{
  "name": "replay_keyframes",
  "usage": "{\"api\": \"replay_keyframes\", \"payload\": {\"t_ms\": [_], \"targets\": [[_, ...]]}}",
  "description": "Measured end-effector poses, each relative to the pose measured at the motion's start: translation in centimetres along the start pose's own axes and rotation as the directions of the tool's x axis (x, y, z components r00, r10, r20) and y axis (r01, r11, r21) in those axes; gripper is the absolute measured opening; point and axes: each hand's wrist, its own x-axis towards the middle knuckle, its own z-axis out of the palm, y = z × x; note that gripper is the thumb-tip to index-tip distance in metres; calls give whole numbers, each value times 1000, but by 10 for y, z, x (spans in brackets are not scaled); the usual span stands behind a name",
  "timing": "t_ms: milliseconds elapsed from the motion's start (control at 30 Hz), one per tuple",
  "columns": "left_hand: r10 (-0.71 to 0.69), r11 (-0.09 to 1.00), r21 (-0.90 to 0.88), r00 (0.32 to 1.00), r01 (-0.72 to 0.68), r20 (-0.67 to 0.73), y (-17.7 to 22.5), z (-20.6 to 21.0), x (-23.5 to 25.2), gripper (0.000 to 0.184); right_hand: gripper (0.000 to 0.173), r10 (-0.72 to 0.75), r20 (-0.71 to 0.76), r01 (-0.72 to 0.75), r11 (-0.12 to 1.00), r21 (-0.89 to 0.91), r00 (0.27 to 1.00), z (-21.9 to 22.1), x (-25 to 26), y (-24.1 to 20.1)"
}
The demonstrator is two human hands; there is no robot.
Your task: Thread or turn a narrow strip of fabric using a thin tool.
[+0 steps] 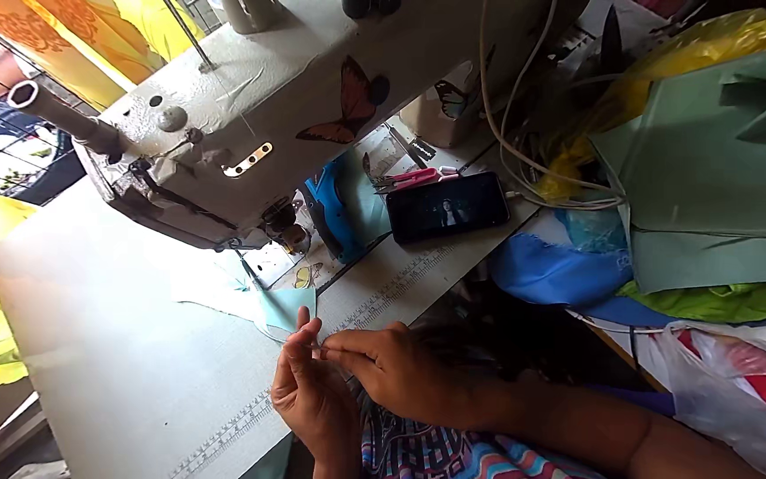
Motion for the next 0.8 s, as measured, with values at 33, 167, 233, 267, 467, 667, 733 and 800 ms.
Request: {"api": "replay_keyframes", "payload": {"t_ms": [33, 167, 233, 267, 467, 667, 733, 800], "targets": [[9, 1000, 15, 1000, -9, -13, 0, 2, 0, 32, 25, -12, -11, 12, 1000, -4, 1000, 2, 0, 0], [10, 1000, 19, 1000, -10, -6, 0, 3, -1, 33, 25, -22, -18, 22, 1000, -10, 1000, 3, 2, 0], [1, 1000, 21, 1000, -1, 21, -2, 2, -4, 31, 25, -12, -21, 12, 1000, -1, 1000, 3, 3, 0], [-14, 1000, 25, 999, 13, 36, -4, 2, -5, 29, 25, -3, -24, 4, 1000, 4, 1000, 3, 4, -1], [-56, 992, -106, 987, 72, 149, -3, -12, 5, 28, 28, 106, 104, -112, 993, 49, 989, -7, 9, -4], [-86, 990, -107, 995, 92, 58, 7, -11, 15, 38, 30, 153, 228, -182, 977, 114, 962, -11, 8, -4], [-103, 986, -134, 994, 98, -35, 9, -11, 20, 44, 31, 176, 291, -211, 973, 94, 940, -16, 7, -5], [-117, 982, -165, 985, 95, -128, 11, -12, 25, 46, 31, 209, 319, -238, 970, 57, 925, -19, 3, -1]]}}
